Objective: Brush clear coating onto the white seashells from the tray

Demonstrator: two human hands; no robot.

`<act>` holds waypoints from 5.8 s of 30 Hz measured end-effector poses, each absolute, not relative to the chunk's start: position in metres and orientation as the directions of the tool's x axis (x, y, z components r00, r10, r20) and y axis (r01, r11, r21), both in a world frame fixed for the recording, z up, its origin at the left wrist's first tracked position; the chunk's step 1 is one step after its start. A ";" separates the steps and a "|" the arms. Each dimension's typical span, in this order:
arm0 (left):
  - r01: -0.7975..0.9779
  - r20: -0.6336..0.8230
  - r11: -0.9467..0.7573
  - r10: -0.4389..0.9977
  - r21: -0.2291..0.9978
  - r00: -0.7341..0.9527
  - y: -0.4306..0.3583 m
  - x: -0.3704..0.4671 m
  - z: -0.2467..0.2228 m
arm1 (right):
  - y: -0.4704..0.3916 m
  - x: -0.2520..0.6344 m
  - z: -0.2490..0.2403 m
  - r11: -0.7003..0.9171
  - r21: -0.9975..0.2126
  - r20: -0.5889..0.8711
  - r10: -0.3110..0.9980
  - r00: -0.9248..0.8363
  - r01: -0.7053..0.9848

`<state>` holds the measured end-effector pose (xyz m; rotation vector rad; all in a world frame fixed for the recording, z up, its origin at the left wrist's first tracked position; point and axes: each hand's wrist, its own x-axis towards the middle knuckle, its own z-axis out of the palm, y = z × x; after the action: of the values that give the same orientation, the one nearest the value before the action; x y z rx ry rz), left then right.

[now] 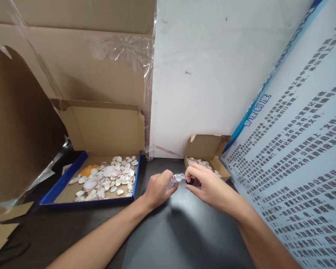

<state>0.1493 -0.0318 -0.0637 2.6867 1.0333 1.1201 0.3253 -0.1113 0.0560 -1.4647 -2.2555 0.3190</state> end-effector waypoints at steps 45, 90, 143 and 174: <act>0.608 0.378 -0.577 0.817 0.546 0.435 -0.019 0.149 -0.067 | -0.108 0.343 0.062 0.274 -0.372 0.286 0.943 -0.172 0.887; 0.528 0.596 -0.793 0.591 0.304 0.544 -0.033 0.149 -0.057 | -0.100 0.332 0.050 0.247 -0.397 0.231 0.959 -0.164 0.884; 0.504 0.621 -0.845 0.493 0.177 0.609 -0.036 0.150 -0.055 | -0.088 0.325 0.033 0.146 -0.475 0.355 0.934 0.038 0.868; 0.759 0.268 -0.451 0.892 0.471 0.364 0.006 0.163 -0.066 | -0.088 0.334 0.043 0.232 -0.599 0.541 0.823 0.173 0.766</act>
<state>0.1632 0.0057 -0.0665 2.3613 1.4676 0.7186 0.3345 -0.0877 0.0428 -1.5291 -1.5870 0.0779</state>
